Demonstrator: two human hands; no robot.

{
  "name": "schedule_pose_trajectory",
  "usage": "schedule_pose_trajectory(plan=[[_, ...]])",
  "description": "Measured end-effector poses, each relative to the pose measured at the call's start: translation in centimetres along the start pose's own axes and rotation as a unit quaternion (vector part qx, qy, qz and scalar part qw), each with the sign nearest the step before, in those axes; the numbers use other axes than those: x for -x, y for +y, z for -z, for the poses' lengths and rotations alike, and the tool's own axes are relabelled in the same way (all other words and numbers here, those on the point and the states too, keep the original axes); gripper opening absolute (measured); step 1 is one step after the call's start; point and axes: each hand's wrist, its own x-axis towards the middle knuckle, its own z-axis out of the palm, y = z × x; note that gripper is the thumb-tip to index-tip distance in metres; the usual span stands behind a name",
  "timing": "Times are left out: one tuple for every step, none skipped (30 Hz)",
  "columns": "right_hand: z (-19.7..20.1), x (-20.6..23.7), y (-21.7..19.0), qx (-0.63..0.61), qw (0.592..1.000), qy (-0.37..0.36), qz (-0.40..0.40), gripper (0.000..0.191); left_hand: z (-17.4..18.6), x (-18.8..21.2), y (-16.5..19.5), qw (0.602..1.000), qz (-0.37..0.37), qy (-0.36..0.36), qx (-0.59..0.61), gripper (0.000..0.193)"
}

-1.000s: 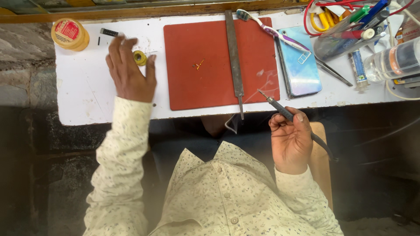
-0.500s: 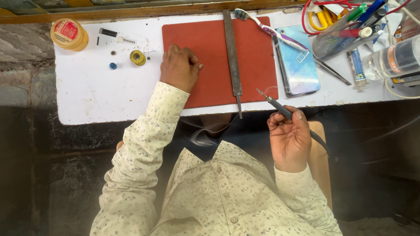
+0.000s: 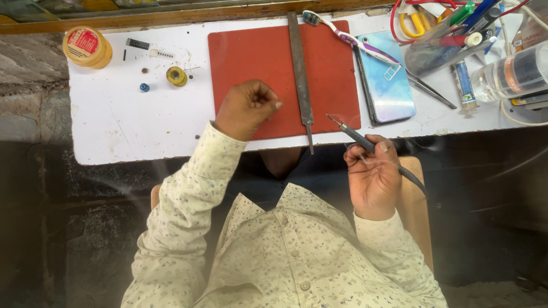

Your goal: The person applies flux to a small electronic component, then uses a soldering iron and solder wire to attach a wire to the component. The person holds the component steady with one hand while feeding solder with the other.

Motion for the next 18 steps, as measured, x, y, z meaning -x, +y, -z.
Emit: schedule_pose_trajectory(plan=[[0.1,0.1,0.1,0.030,0.999,-0.011,0.024,0.016,-0.4,0.3,-0.1,1.000,-0.005,-0.012,0.023,0.010],[0.2,0.2,0.2,0.060,0.997,-0.021,0.046,0.017,-0.9,0.6,-0.3,0.999,-0.008,-0.023,0.046,0.009],[0.3,0.3,0.4,0.091,0.993,-0.032,0.068,0.018,-1.4,0.7,-0.3,0.998,-0.007,-0.037,0.049,0.007],[0.4,0.5,0.5,0.114,0.989,-0.028,0.085,0.018,-1.9,0.8,-0.4,0.997,-0.005,-0.051,0.052,0.006],[0.5,0.7,0.7,0.136,0.985,-0.025,0.102,0.017,-2.5,0.9,-0.3,0.996,-0.004,-0.064,0.055,0.005],[0.6,0.9,0.8,0.158,0.980,-0.023,0.118,0.017,-2.9,1.1,-0.2,0.998,0.003,-0.055,0.028,0.007],[0.7,1.0,1.1,0.183,0.972,-0.024,0.142,0.016,-3.3,1.3,0.0,0.999,0.008,-0.046,0.002,0.009],[0.7,1.1,1.3,0.208,0.964,-0.024,0.166,0.016,-3.6,1.4,0.3,0.999,0.014,-0.038,-0.025,0.011],[0.7,1.1,1.4,0.233,0.953,-0.024,0.190,0.016,-3.7,1.4,0.7,0.998,0.026,-0.046,-0.022,0.014],[0.6,1.2,1.5,0.258,0.941,-0.040,0.216,0.017,-3.8,1.4,1.1,0.998,0.038,-0.054,-0.019,0.018],[0.5,1.1,1.7,0.283,0.927,-0.057,0.240,0.017,-3.8,1.3,1.6,0.997,0.049,-0.061,-0.015,0.021],[0.4,1.0,1.8,0.307,0.912,-0.073,0.264,0.018,-3.8,1.1,2.1,0.995,0.070,-0.064,-0.037,0.026],[0.3,1.0,1.8,0.327,0.904,-0.087,0.260,0.018,-3.7,0.7,2.7,0.992,0.091,-0.068,-0.058,0.030],[0.1,1.0,1.6,0.348,0.897,-0.102,0.255,0.018,-3.6,0.4,3.2,0.988,0.112,-0.072,-0.079,0.035],[0.0,1.0,1.6,0.367,0.888,-0.116,0.250,0.017,-3.4,0.0,3.7,0.986,0.117,-0.083,-0.083,0.038],[-0.2,0.9,1.5,0.389,0.874,-0.124,0.265,0.017,-3.3,-0.5,4.1,0.985,0.119,-0.093,-0.087,0.041],[-0.4,0.8,1.5,0.411,0.858,-0.131,0.278,0.016,-3.2,-0.8,4.5,0.983,0.123,-0.104,-0.091,0.044],[-0.5,0.7,1.5,0.432,0.842,-0.139,0.292,0.016,-3.2,-1.1,4.9,0.979,0.141,-0.108,-0.098,0.046]])
